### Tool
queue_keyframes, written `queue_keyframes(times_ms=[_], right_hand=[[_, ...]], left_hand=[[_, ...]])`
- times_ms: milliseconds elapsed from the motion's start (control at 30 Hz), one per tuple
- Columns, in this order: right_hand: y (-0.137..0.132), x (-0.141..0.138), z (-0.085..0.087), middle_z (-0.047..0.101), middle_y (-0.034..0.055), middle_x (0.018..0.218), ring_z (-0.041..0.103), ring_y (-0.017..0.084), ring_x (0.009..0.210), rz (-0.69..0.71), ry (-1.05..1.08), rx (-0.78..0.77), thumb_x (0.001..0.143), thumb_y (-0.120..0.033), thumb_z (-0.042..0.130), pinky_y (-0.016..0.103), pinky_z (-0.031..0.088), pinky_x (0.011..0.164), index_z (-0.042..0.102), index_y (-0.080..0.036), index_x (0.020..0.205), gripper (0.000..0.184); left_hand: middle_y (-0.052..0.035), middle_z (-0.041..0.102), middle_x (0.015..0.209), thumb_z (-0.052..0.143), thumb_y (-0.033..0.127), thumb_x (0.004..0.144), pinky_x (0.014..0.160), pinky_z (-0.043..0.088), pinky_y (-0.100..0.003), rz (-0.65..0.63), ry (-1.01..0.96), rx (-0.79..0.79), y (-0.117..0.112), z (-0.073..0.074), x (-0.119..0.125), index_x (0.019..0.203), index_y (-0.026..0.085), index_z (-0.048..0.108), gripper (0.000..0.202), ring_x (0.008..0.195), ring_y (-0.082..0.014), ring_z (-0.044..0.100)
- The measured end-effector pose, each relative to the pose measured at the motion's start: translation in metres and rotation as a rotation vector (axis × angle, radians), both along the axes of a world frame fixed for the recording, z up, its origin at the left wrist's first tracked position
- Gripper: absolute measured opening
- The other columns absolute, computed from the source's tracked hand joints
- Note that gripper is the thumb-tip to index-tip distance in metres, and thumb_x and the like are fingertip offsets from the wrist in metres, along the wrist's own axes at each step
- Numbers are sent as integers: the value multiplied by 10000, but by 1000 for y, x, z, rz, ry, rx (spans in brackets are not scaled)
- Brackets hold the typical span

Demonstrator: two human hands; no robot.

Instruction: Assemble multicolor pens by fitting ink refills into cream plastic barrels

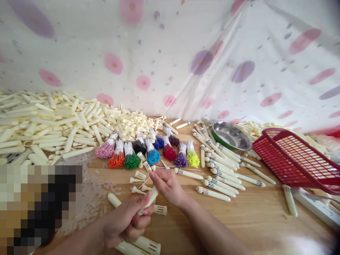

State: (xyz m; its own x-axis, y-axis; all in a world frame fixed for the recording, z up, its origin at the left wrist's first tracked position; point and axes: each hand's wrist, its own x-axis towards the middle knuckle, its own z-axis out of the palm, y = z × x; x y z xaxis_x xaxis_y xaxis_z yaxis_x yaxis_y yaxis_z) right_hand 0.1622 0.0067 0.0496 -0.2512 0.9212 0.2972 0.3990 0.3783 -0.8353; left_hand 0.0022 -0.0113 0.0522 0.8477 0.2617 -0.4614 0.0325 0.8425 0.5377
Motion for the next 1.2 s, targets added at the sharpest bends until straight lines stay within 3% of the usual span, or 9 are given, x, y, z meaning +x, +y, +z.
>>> queue_keyframes(times_ms=[300, 433, 500, 567, 667, 733, 933, 1067, 1200], right_hand=[[-6, 3, 11, 200, -56, 483, 223, 78, 436, 115, -61, 307, 910, -299, 305, 254, 199, 454, 156, -207, 545, 404], [-4, 4, 11, 210, -54, 479, 233, 78, 440, 128, -59, 307, 911, -303, 307, 251, 210, 456, 163, -207, 539, 410], [-1, 3, 5, 223, -54, 476, 237, 72, 441, 69, -51, 245, 907, -298, 330, 240, 210, 452, 184, -204, 531, 415], [4, 0, -4, 233, -55, 473, 227, 67, 442, -26, -54, 169, 899, -309, 350, 229, 204, 442, 200, -199, 522, 420], [11, -4, -16, 247, -54, 461, 216, 62, 438, -171, -81, 80, 887, -350, 353, 224, 189, 429, 225, -194, 502, 435], [14, -5, -20, 262, -52, 462, 229, 63, 442, -208, -90, 46, 885, -379, 342, 221, 191, 434, 246, -192, 493, 445], [15, -5, -16, 311, -54, 486, 276, 78, 469, -265, -248, -61, 869, -461, 374, 214, 187, 455, 360, -186, 538, 430], [14, -11, -14, 285, -56, 471, 240, 72, 452, -368, -231, 2, 871, -418, 362, 225, 171, 452, 298, -186, 510, 434], [12, -11, -11, 247, -58, 476, 228, 67, 451, -245, -104, 58, 880, -366, 334, 220, 182, 443, 220, -194, 524, 412]], left_hand=[[149, 229, 337, 615, 628, 640, 255, 19, -140, -34, -165, -180, -11, -10, 1, 591, 192, 359, 508, 255, 9, 46], [152, 194, 349, 582, 669, 627, 267, 12, -158, -60, -132, -126, -8, -11, 1, 589, 202, 339, 528, 272, -2, 24], [142, 203, 391, 529, 693, 650, 291, 52, -159, -14, -16, 84, -4, -13, 2, 597, 207, 335, 525, 301, -14, 58], [119, 265, 436, 475, 674, 705, 324, 152, -166, 68, 177, 423, 2, -14, 3, 606, 209, 353, 491, 332, -36, 168], [37, 518, 592, 388, 503, 842, 496, 372, -220, 154, 486, 984, 8, -15, 4, 703, 202, 472, 342, 517, -110, 474], [-20, 625, 735, 327, 377, 885, 634, 421, -270, 123, 656, 1265, 11, -17, 5, 791, 198, 525, 283, 693, -169, 580], [-102, 676, 706, 341, 314, 890, 545, 405, -305, -70, 1161, 1658, 14, -24, 7, 874, 150, 566, 279, 656, -265, 657], [-84, 663, 704, 354, 300, 886, 543, 392, -289, -22, 1102, 1637, 12, -18, 7, 848, 159, 558, 250, 651, -242, 643], [14, 541, 610, 353, 385, 886, 551, 377, -246, 136, 680, 1278, 9, -7, 5, 742, 191, 502, 284, 590, -148, 527]])
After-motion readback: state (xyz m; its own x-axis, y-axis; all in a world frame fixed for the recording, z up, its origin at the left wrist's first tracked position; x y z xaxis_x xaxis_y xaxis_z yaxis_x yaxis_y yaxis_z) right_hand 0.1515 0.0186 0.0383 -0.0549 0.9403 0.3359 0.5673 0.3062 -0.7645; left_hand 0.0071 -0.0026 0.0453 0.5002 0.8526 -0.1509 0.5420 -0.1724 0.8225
